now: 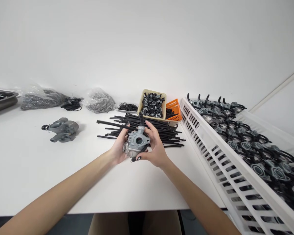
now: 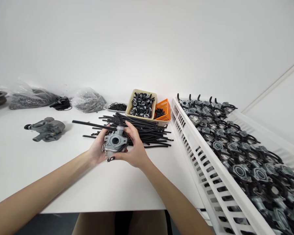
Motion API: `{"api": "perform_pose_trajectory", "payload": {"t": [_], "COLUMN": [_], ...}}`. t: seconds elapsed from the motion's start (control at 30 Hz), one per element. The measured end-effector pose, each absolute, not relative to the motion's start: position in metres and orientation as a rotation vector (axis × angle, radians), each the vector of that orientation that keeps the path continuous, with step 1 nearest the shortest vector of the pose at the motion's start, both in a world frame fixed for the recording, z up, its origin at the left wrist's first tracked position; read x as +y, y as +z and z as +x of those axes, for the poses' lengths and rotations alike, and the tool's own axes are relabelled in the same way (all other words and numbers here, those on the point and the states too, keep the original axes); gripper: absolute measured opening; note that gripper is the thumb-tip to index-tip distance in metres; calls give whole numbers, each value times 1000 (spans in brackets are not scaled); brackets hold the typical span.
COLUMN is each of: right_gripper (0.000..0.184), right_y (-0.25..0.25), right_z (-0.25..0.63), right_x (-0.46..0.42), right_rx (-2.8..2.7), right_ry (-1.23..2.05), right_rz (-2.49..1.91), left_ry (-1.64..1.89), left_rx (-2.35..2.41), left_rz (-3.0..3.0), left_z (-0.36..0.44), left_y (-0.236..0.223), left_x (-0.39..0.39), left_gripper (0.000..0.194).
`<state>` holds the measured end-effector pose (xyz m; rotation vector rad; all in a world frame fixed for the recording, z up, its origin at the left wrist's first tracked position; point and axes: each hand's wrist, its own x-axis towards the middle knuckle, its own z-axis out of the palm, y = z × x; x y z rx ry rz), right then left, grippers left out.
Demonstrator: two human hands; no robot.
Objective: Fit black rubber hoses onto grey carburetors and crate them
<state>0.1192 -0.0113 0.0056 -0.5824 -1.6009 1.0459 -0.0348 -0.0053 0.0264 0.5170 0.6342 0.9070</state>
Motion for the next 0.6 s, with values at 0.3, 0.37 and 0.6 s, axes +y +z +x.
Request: {"api": "perform_pose_trajectory", "payload": {"t": [0.3, 0.37, 0.6], "right_gripper": [37, 26, 14], "right_y": [9, 10, 3], "right_z": [131, 130, 120], "right_x": [1, -1, -6], "right_rx": [-1254, -1339, -1624], "right_ry": [878, 943, 988], "right_rz": [-886, -883, -857], "left_ry": [1409, 1476, 1594], "left_rx": [827, 883, 1038], "left_rz": [833, 886, 1179], "left_z": [-42, -42, -41], "left_y": [22, 21, 16], "left_x": [11, 13, 11], "left_gripper": [54, 59, 59]}}
